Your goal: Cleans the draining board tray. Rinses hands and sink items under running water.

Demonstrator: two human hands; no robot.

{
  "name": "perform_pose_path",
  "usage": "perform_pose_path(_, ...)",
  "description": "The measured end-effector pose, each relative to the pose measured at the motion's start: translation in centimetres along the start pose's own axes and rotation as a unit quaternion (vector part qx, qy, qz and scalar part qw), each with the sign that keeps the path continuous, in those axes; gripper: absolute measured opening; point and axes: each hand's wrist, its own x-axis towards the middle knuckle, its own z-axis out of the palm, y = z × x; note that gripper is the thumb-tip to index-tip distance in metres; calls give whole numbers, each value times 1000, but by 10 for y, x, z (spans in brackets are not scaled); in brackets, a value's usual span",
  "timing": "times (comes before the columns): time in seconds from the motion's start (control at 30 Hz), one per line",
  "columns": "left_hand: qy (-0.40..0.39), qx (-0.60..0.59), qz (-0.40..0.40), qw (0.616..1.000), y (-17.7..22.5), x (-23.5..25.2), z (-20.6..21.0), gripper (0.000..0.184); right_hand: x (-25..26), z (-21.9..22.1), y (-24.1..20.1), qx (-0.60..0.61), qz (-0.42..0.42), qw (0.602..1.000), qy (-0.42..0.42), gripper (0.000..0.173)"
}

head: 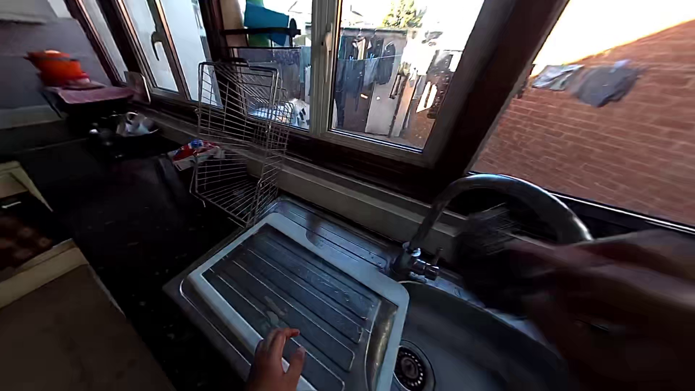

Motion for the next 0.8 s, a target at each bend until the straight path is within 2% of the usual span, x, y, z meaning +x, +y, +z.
perform_pose_path(0.07,32,72,27,997,-21,12,-15,49,2,133,-9,1,-31,1000,-5,27)
perform_pose_path(0.13,38,154,45,986,-45,28,-37,67,-2,250,-5,44,-52,998,-3,26)
perform_pose_path(0.17,28,190,50,980,-56,38,-48,77,-4,290,-5,60,-63,996,-21,23)
perform_pose_path(0.23,7,245,81,966,-76,56,-62,94,-8,336,-10,62,-73,992,-79,13)
perform_pose_path(0.27,-4,264,105,959,-85,65,-67,101,-9,346,-14,49,-73,991,-98,8)
perform_pose_path(0.33,-51,279,148,947,-92,88,-77,116,-4,356,-25,23,-60,991,-120,23)
perform_pose_path(0.37,-104,286,155,940,-92,101,-84,124,0,361,-31,21,-50,989,-135,30)
perform_pose_path(0.43,-207,276,164,924,-93,120,-90,132,0,376,-47,31,-36,989,-137,31)
perform_pose_path(0.5,-262,272,174,909,-97,131,-91,136,-6,391,-64,36,-33,992,-120,40)
perform_pose_path(0.53,-265,269,183,908,-101,132,-90,136,-8,396,-68,29,-42,992,-115,39)
perform_pose_path(0.63,-281,258,176,908,-103,134,-89,137,4,410,-66,-20,-68,994,-82,21)
perform_pose_path(0.73,-298,275,165,899,-101,135,-90,140,36,414,-60,-58,-1,996,-72,17)
perform_pose_path(0.8,-307,285,155,895,-99,136,-91,143,36,412,-60,-69,32,994,-78,16)
